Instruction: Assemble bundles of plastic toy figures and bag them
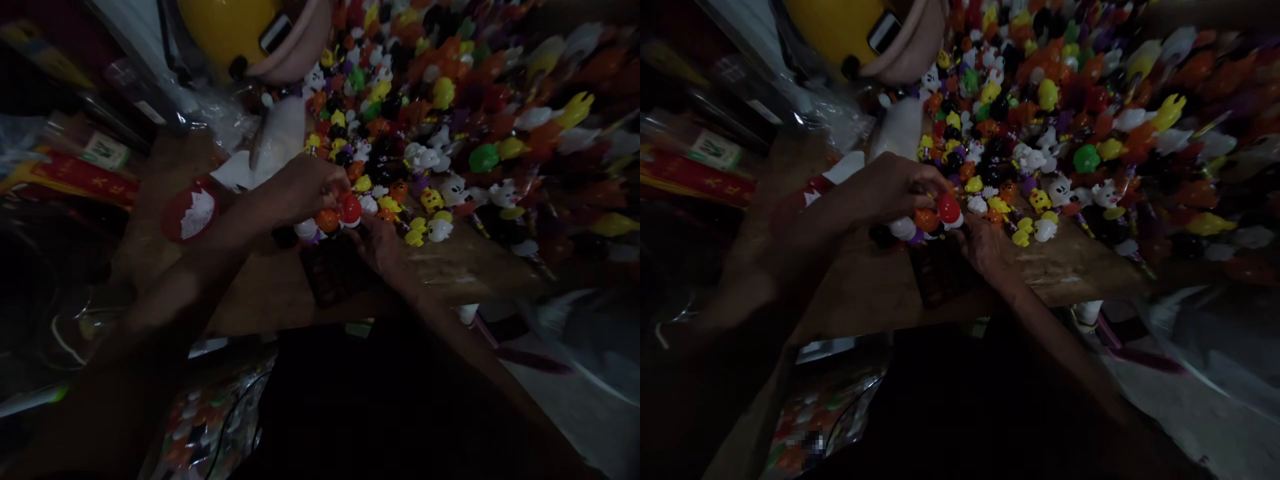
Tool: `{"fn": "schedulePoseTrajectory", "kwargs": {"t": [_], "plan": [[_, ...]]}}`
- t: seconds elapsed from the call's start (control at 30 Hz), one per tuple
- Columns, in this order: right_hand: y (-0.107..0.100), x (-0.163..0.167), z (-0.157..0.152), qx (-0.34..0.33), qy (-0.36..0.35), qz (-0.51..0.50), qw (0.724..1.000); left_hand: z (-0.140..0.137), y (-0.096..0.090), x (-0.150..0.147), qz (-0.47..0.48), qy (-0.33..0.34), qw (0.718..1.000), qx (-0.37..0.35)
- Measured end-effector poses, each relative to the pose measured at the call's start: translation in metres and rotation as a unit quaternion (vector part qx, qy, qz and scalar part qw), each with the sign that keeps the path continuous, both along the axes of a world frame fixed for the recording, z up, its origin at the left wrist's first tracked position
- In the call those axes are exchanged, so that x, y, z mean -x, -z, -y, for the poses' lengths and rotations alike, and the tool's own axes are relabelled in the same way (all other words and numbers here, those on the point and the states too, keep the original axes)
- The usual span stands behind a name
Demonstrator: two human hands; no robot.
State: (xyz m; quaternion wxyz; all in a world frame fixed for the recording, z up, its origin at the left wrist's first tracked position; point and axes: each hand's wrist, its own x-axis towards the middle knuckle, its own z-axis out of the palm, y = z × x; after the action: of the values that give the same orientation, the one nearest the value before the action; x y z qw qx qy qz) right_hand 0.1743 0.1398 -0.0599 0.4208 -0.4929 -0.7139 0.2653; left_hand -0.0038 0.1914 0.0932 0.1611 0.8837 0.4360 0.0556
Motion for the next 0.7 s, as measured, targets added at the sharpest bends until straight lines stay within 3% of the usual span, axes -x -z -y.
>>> {"fn": "schedulePoseTrajectory", "kwargs": {"t": [0.17,0.27,0.33,0.5,0.7], "plan": [[0.001,-0.003,0.022,-0.049,0.064,0.034,0.996,-0.007,-0.005,0.0,0.0,-0.01,0.999,0.032],[0.005,0.001,0.038,-0.086,0.026,0.081,0.993,-0.014,-0.005,0.0,-0.03,0.044,0.999,0.004],[0.007,0.006,0.042,-0.071,-0.007,0.135,0.988,-0.018,-0.003,-0.002,-0.061,0.058,0.996,-0.01],[0.0,0.016,0.035,-0.004,-0.002,0.239,0.971,-0.015,-0.001,-0.006,-0.133,0.057,0.989,-0.031],[-0.016,0.014,0.033,0.021,-0.022,0.322,0.946,-0.012,0.001,-0.014,-0.161,0.037,0.986,-0.003]]}}
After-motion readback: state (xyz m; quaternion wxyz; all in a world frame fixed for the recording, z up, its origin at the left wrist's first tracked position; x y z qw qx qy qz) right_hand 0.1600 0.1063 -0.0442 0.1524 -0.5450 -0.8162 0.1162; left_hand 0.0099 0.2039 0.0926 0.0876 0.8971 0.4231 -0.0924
